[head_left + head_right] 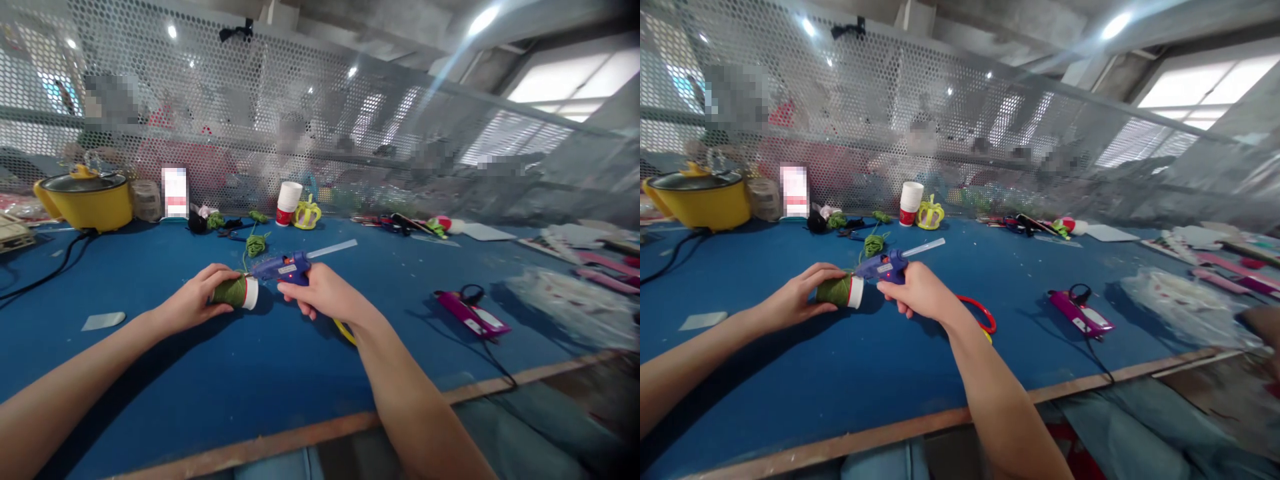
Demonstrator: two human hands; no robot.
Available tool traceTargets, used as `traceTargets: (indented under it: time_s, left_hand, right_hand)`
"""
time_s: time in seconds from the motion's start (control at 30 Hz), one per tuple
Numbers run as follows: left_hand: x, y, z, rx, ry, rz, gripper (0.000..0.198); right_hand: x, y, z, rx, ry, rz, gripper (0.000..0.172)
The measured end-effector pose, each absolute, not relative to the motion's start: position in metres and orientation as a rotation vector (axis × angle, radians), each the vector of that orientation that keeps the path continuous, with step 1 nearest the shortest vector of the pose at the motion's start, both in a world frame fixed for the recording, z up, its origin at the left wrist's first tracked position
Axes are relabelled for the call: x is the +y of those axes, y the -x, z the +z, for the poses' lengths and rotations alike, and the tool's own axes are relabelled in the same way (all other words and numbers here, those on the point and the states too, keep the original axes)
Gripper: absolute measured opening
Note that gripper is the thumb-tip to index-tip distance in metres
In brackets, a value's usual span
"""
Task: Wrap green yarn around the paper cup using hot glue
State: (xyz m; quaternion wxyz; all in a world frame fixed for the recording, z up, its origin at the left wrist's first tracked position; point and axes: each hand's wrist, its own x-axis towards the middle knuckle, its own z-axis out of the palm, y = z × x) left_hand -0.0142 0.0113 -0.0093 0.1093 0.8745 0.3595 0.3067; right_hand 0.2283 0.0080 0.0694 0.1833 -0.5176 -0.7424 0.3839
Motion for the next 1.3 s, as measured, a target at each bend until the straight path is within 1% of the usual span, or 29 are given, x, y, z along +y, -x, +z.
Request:
traceTargets:
  time_s: [0.47, 1.3]
  left_hand:
    - [0.014, 0.015, -0.012, 1.093, -2.510, 0.927, 0.045]
    - [0.014, 0.015, -0.007, 1.165, -2.475, 0.915, 0.043]
  right_hand:
    - [0.006, -0.230, 0.069, -2.116, 1.461, 1.064, 0.024]
    - [-0.001, -0.227, 0.072, -2.193, 1.484, 0.993, 0.023]
